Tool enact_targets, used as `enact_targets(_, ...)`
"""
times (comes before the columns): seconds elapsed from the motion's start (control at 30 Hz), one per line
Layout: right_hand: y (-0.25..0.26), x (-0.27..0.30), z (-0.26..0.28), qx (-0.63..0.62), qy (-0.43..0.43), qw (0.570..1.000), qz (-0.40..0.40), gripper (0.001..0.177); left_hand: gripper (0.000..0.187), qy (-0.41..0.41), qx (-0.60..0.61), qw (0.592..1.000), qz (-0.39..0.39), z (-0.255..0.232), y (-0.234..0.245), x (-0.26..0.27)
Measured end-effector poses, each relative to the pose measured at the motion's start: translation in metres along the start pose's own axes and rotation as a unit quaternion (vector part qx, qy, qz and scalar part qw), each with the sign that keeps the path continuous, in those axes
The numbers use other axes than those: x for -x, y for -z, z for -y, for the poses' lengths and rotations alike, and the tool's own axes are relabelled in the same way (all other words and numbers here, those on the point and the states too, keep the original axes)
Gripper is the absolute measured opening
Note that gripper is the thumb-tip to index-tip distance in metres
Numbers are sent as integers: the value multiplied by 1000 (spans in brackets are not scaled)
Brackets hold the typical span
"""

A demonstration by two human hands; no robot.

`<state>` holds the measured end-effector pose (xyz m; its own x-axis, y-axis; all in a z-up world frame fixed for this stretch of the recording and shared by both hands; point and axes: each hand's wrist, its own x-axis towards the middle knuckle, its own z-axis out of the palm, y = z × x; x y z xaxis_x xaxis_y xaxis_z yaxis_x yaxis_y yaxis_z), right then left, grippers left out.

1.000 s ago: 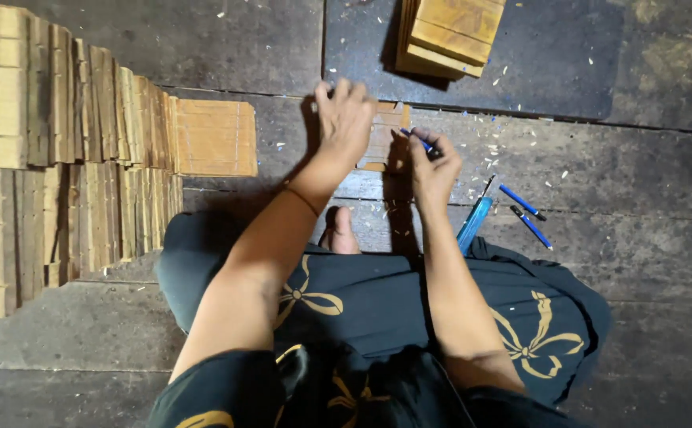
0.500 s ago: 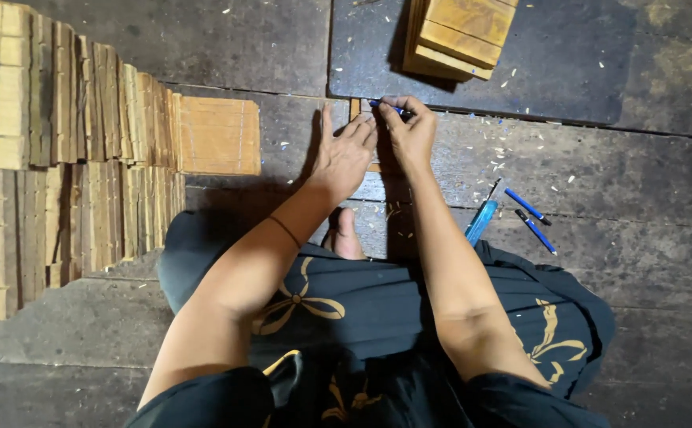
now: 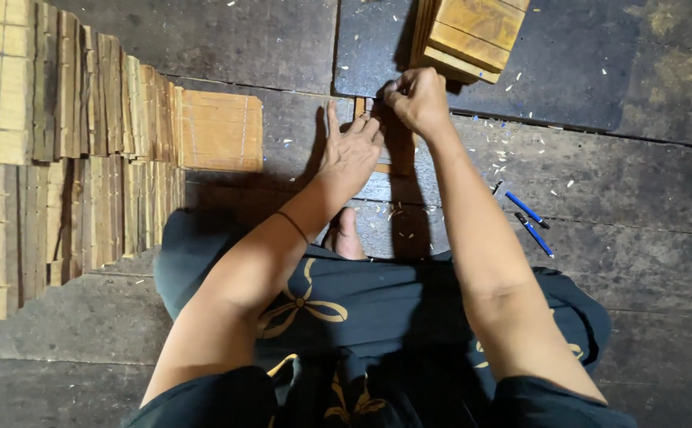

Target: The person sits on the floor and repeatedly marks small wooden pieces using a pencil and a template. They pick up a piece, align the template, draw lines, and place the marked piece aside. This process is repeated for multiple pieces.

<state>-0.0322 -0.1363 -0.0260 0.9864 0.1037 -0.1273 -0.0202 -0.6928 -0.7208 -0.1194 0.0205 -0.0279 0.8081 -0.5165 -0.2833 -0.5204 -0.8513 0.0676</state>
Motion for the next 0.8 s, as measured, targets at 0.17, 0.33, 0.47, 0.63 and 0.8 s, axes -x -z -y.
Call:
enact_targets(0.17,24,1,47,97,-133,982,87,3,28,-1,13,996,-84,-1,-9,2)
enact_targets(0.33,22,4,38,192,-81,973,96,10,24,9,0,997,-80,-2,-2,6)
enact_targets(0.47,-13,8,-7,407,133,903,33,16,19,16,-2,996,-85,-3,-9,2)
enact_targets(0.63,-4,83,-3,200,194,951,-135,8,42,10,81,996,-37,4,-4,-2)
enact_targets(0.8,-29,180,16,-105,110,957,-247,9,52,15,147,989,-23,7,-2,2)
